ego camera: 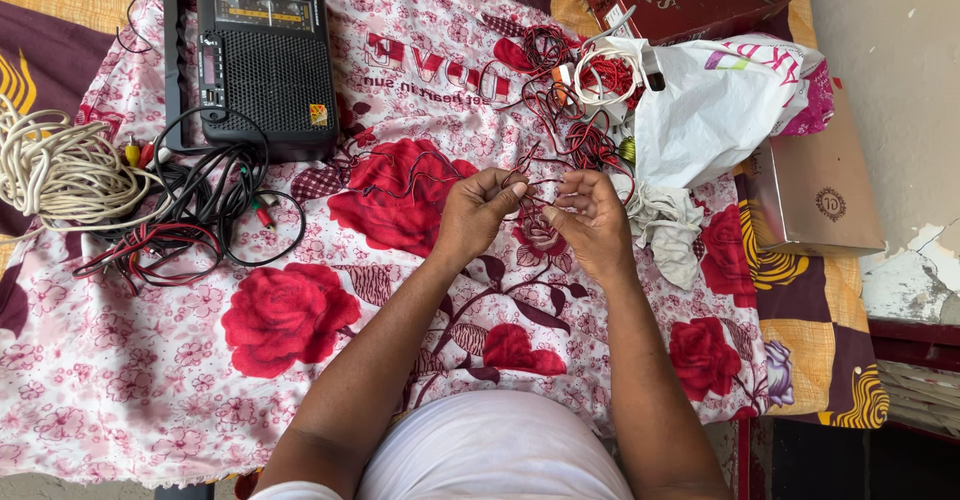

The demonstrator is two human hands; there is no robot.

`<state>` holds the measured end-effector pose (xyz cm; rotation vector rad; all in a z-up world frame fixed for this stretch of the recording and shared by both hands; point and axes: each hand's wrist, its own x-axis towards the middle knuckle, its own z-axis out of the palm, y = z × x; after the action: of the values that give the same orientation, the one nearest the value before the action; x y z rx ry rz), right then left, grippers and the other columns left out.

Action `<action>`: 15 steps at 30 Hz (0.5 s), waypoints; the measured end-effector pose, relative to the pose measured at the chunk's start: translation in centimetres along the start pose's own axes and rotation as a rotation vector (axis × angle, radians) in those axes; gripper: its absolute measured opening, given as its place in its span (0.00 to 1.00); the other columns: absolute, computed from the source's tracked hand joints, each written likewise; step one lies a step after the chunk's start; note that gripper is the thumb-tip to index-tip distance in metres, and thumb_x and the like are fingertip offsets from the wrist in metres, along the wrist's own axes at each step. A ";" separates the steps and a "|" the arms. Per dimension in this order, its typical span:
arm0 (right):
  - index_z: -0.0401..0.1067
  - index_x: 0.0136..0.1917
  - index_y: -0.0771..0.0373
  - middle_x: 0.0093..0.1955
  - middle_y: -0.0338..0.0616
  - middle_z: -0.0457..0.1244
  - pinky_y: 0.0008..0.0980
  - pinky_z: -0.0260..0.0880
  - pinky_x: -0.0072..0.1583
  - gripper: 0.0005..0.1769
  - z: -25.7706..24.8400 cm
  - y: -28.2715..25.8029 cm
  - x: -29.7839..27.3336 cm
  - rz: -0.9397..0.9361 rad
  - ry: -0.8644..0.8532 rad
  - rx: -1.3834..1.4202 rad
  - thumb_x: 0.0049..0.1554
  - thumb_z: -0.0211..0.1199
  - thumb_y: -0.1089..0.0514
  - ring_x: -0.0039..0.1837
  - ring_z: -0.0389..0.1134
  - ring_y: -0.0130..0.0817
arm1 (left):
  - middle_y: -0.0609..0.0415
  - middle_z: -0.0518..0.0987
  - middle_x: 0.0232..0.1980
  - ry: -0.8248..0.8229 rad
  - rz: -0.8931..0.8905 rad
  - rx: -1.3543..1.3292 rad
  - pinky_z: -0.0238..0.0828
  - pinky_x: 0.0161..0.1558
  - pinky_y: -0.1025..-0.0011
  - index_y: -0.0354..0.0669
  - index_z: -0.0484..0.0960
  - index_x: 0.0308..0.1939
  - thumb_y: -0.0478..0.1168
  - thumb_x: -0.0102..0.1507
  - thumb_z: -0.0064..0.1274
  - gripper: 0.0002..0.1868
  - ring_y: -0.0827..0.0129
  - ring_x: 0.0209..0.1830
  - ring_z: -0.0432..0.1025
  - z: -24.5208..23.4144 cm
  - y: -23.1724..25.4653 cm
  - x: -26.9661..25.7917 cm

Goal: The person works on a small electronic device with exposed wires, repeatedly twisting and joining wire ends by hand. They occasionally wipe the device with a white cloth and continue manipulating the wires throughout the clip.

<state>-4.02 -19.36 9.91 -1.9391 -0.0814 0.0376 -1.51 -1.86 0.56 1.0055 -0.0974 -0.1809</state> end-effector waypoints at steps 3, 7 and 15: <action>0.72 0.55 0.64 0.49 0.39 0.69 0.25 0.72 0.52 0.12 0.7 -0.1 0.0 0.004 -0.037 -0.111 0.58 0.67 0.70 0.50 0.69 0.25 | 0.55 0.83 0.37 0.011 -0.018 -0.014 0.73 0.40 0.78 0.32 0.83 0.47 0.35 0.68 0.58 0.08 0.79 0.36 0.74 0.4 -0.3 -0.2; 0.77 0.54 0.63 0.50 0.40 0.71 0.25 0.73 0.57 0.09 1.4 0.8 0.2 -0.030 -0.026 -0.014 0.61 0.63 0.69 0.52 0.72 0.24 | 0.56 0.84 0.39 0.092 -0.032 -0.093 0.78 0.43 0.77 0.33 0.83 0.45 0.37 0.71 0.54 0.08 0.80 0.37 0.76 0.0 0.1 0.2; 0.73 0.53 0.59 0.45 0.42 0.69 0.31 0.75 0.49 0.02 -6.0 5.2 0.3 0.216 0.388 0.644 0.66 0.61 0.61 0.46 0.71 0.30 | 0.55 0.84 0.37 0.399 -0.084 -0.264 0.77 0.38 0.78 0.37 0.82 0.49 0.39 0.70 0.49 0.10 0.79 0.31 0.74 -4.2 3.5 2.0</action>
<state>-3.17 -26.81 7.23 -1.2759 0.3597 -0.1525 1.50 3.11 1.29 0.7663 0.3261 -0.0644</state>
